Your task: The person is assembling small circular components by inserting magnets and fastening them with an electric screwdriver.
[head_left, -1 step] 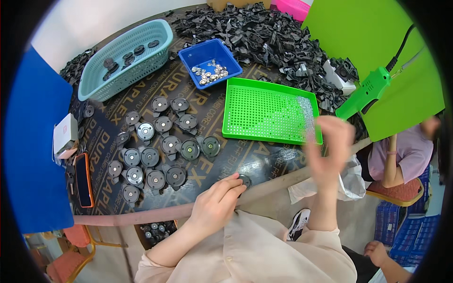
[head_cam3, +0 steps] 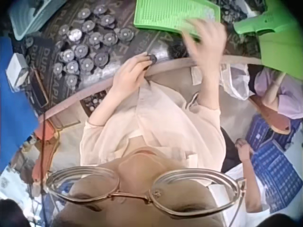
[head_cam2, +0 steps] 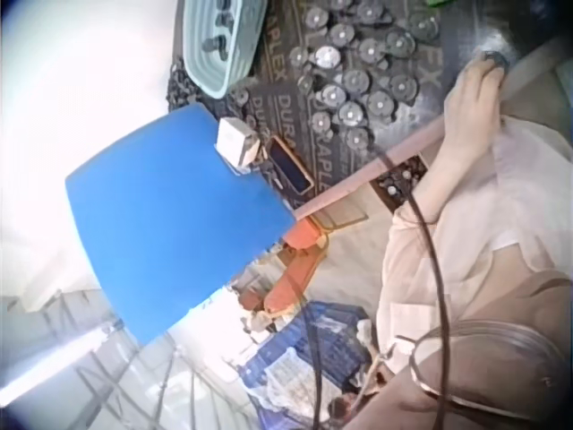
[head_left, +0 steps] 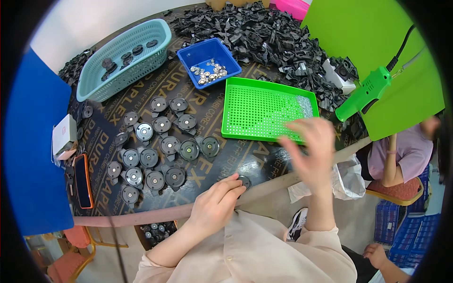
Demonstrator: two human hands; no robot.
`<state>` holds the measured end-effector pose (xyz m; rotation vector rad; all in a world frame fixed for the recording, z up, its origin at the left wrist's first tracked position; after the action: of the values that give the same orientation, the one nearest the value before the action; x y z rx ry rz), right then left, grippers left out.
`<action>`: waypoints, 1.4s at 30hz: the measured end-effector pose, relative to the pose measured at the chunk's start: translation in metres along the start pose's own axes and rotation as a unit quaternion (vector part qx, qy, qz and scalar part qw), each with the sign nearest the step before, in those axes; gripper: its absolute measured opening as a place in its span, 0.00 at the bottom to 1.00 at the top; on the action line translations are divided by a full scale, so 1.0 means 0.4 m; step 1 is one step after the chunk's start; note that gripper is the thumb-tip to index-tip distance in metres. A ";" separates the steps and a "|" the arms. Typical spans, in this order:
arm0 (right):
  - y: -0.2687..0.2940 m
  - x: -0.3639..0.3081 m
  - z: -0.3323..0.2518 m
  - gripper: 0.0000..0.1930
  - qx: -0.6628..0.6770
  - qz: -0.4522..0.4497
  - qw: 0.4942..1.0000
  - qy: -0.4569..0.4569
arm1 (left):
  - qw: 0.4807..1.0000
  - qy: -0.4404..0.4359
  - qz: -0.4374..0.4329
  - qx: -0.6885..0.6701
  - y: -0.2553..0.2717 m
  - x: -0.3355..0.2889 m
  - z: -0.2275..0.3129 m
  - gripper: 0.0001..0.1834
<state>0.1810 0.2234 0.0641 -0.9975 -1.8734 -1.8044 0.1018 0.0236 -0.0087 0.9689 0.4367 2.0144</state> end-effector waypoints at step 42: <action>0.280 -0.078 0.508 0.43 0.328 -0.041 0.908 -0.257 | 0.999 0.050 -0.011 -0.015 0.065 -0.060 -0.024 0.09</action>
<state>0.3236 0.4058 0.0979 -1.1929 -2.6018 -0.8329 0.0891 -0.0107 -0.0105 0.8439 0.4676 2.0490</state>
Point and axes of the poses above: each hand's wrist, its own x-axis towards the middle knuckle, its own y-axis out of the back of the hand, z = x × y, the point moved 4 cm from there along x, towards the middle knuckle, and after that the axes turned 4 degrees about -x, right-handed, at the moved point
